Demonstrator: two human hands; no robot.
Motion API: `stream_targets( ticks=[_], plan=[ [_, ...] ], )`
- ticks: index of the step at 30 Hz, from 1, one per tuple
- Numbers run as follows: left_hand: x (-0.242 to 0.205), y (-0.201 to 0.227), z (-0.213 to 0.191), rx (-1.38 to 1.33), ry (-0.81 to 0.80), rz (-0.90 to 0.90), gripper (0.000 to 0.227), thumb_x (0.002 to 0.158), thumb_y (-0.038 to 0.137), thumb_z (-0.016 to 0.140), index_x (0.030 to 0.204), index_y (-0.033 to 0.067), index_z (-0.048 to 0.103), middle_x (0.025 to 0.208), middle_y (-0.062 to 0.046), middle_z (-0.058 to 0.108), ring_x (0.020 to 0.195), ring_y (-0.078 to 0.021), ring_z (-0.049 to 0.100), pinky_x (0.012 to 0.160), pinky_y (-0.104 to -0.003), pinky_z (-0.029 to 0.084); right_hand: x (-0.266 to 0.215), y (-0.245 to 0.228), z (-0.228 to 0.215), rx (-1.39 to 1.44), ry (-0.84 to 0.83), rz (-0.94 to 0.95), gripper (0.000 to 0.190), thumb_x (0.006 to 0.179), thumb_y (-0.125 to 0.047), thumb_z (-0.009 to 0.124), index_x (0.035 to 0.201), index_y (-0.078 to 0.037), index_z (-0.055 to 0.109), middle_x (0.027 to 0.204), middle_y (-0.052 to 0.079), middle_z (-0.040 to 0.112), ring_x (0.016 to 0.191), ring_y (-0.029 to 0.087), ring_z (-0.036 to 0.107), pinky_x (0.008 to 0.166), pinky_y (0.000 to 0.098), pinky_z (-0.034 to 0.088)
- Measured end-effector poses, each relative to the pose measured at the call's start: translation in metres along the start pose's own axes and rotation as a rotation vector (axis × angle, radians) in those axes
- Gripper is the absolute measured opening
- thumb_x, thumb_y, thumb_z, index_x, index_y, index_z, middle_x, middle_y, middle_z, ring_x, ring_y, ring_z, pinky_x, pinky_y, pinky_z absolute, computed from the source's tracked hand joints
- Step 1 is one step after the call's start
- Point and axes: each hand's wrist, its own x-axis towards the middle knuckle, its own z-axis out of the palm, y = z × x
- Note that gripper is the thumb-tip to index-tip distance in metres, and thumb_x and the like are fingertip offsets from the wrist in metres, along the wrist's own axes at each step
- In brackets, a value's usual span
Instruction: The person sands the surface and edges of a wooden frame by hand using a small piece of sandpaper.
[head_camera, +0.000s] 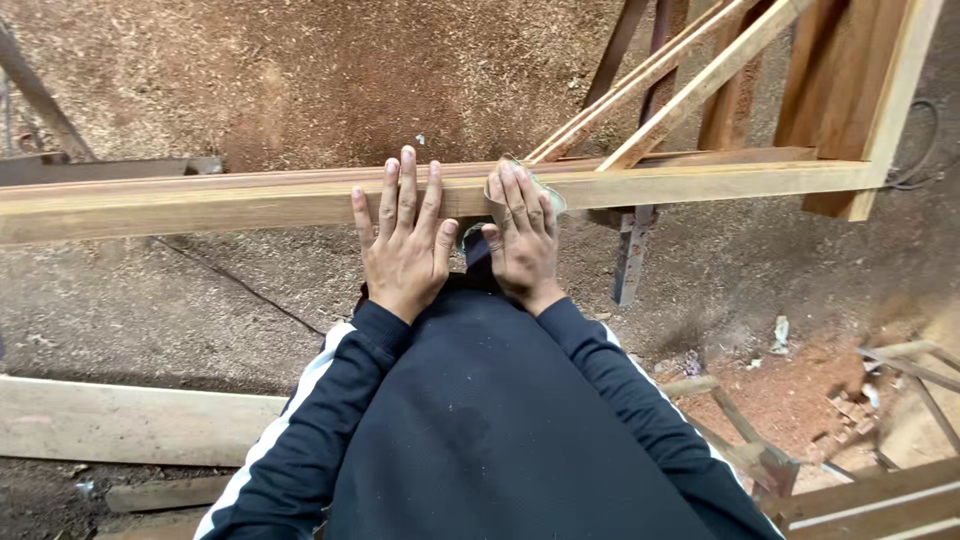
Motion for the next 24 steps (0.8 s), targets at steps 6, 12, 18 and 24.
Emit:
stream_targets(
  ticks=[6, 12, 18, 24],
  plan=[
    [-0.001, -0.007, -0.001, 0.042, -0.038, 0.058, 0.068, 0.113, 0.049, 0.033, 0.169, 0.0110, 0.028, 0.176, -0.009, 0.016, 0.162, -0.0221, 0.010, 0.128, -0.050, -0.005, 0.001, 0.014, -0.025, 0.120, 0.131, 0.225, 0.062, 0.106, -0.024, 0.046, 0.166, -0.014, 0.031, 0.174, 0.004, 0.031, 0.165, 0.019, 0.021, 0.136, 0.0420, 0.013],
    [0.003, -0.013, -0.005, -0.014, -0.072, 0.099, 0.068, 0.111, 0.050, 0.035, 0.167, 0.0109, 0.028, 0.175, -0.008, 0.017, 0.161, -0.0206, 0.012, 0.129, -0.051, -0.003, 0.008, -0.018, 0.003, 0.003, -0.013, -0.013, 0.058, 0.110, -0.026, 0.049, 0.163, -0.010, 0.032, 0.172, 0.010, 0.030, 0.163, 0.021, 0.020, 0.135, 0.0424, 0.011],
    [-0.001, -0.021, -0.008, -0.030, -0.077, 0.104, 0.065, 0.113, 0.052, 0.035, 0.169, 0.0192, 0.030, 0.176, -0.006, 0.016, 0.163, -0.0211, 0.009, 0.131, -0.047, -0.003, 0.018, -0.008, -0.025, 0.168, 0.151, 0.224, 0.058, 0.110, -0.026, 0.035, 0.166, -0.016, 0.028, 0.174, 0.003, 0.029, 0.166, 0.020, 0.019, 0.138, 0.0382, 0.009],
    [-0.005, -0.039, -0.011, -0.021, -0.069, -0.018, 0.068, 0.111, 0.054, 0.035, 0.169, 0.0180, 0.029, 0.174, -0.012, 0.014, 0.159, -0.0256, 0.007, 0.125, -0.051, -0.006, 0.015, -0.037, 0.004, -0.065, -0.094, 0.012, 0.057, 0.115, -0.034, 0.034, 0.166, -0.010, 0.029, 0.174, 0.009, 0.026, 0.163, 0.022, 0.018, 0.135, 0.0401, 0.004]
  ],
)
